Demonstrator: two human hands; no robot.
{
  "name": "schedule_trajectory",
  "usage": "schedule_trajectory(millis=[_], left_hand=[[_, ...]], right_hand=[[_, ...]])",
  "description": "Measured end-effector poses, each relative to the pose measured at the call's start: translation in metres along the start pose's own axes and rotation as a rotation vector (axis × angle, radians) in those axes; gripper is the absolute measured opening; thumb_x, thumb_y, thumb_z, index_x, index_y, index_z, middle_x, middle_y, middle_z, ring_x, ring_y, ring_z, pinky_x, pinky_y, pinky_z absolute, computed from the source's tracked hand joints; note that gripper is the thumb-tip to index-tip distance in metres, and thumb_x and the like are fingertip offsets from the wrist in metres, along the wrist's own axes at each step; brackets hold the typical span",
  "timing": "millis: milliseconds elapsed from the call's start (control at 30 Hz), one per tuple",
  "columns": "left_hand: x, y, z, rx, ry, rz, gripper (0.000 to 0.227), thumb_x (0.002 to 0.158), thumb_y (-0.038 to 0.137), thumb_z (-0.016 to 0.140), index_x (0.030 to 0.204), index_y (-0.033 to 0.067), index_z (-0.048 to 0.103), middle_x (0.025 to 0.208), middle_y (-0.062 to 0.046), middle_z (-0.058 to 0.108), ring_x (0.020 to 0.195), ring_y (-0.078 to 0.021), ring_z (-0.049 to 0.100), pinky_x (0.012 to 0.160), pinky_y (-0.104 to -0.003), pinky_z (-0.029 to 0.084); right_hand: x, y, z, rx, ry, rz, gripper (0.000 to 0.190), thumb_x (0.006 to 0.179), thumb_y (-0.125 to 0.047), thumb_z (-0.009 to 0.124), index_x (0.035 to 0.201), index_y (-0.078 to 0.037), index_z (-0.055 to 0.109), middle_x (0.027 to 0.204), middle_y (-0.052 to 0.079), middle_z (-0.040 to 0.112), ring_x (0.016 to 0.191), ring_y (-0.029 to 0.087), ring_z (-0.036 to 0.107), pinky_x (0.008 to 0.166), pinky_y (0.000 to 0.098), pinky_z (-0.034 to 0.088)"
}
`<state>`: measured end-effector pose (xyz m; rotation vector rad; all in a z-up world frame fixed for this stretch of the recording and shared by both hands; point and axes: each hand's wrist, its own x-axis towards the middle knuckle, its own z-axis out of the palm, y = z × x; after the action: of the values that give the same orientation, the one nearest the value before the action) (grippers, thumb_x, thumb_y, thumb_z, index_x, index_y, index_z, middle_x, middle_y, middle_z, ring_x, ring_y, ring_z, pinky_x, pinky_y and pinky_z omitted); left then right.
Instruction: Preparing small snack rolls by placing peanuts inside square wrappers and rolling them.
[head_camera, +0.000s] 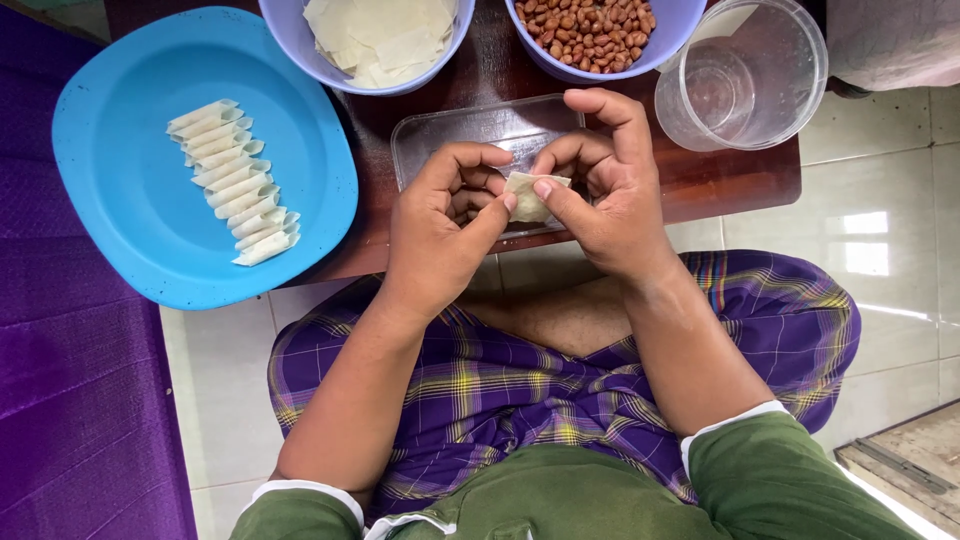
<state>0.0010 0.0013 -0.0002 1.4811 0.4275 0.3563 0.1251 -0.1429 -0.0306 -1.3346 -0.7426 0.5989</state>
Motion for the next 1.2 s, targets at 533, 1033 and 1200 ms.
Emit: schedule_trajectory(millis=[533, 1033, 1200], left_hand=[[0.0001, -0.0007, -0.0023, -0.028, -0.013, -0.021, 0.035, 0.089, -0.009, 0.06, 0.123, 0.0016, 0.058, 0.097, -0.008, 0.064, 0.084, -0.0089, 0.059, 0.073, -0.018, 0.05], [0.0003, -0.0039, -0.0028, -0.051, -0.011, -0.003, 0.032, 0.09, -0.009, 0.061, 0.119, 0.002, 0.057, 0.095, -0.006, 0.061, 0.079, -0.0068, 0.055, 0.069, -0.017, 0.048], [0.0003, -0.0053, -0.003, -0.048, -0.009, -0.003, 0.033, 0.089, -0.009, 0.061, 0.119, 0.0027, 0.056, 0.095, -0.006, 0.062, 0.079, -0.0069, 0.056, 0.069, -0.017, 0.049]], right_hand=[[0.0013, 0.0016, -0.0004, -0.032, -0.008, -0.042, 0.066, 0.095, 0.014, 0.064, 0.148, -0.009, 0.032, 0.106, 0.013, 0.062, 0.09, 0.015, 0.062, 0.079, 0.0209, 0.055], [0.001, 0.0007, 0.0008, -0.019, -0.013, -0.062, 0.067, 0.092, 0.011, 0.067, 0.147, -0.012, 0.037, 0.117, 0.012, 0.062, 0.094, 0.013, 0.059, 0.084, 0.0219, 0.05], [0.0007, 0.0001, 0.0004, -0.056, -0.029, -0.057, 0.066, 0.093, 0.01, 0.068, 0.147, -0.012, 0.038, 0.115, 0.012, 0.065, 0.094, 0.014, 0.061, 0.083, 0.0228, 0.05]])
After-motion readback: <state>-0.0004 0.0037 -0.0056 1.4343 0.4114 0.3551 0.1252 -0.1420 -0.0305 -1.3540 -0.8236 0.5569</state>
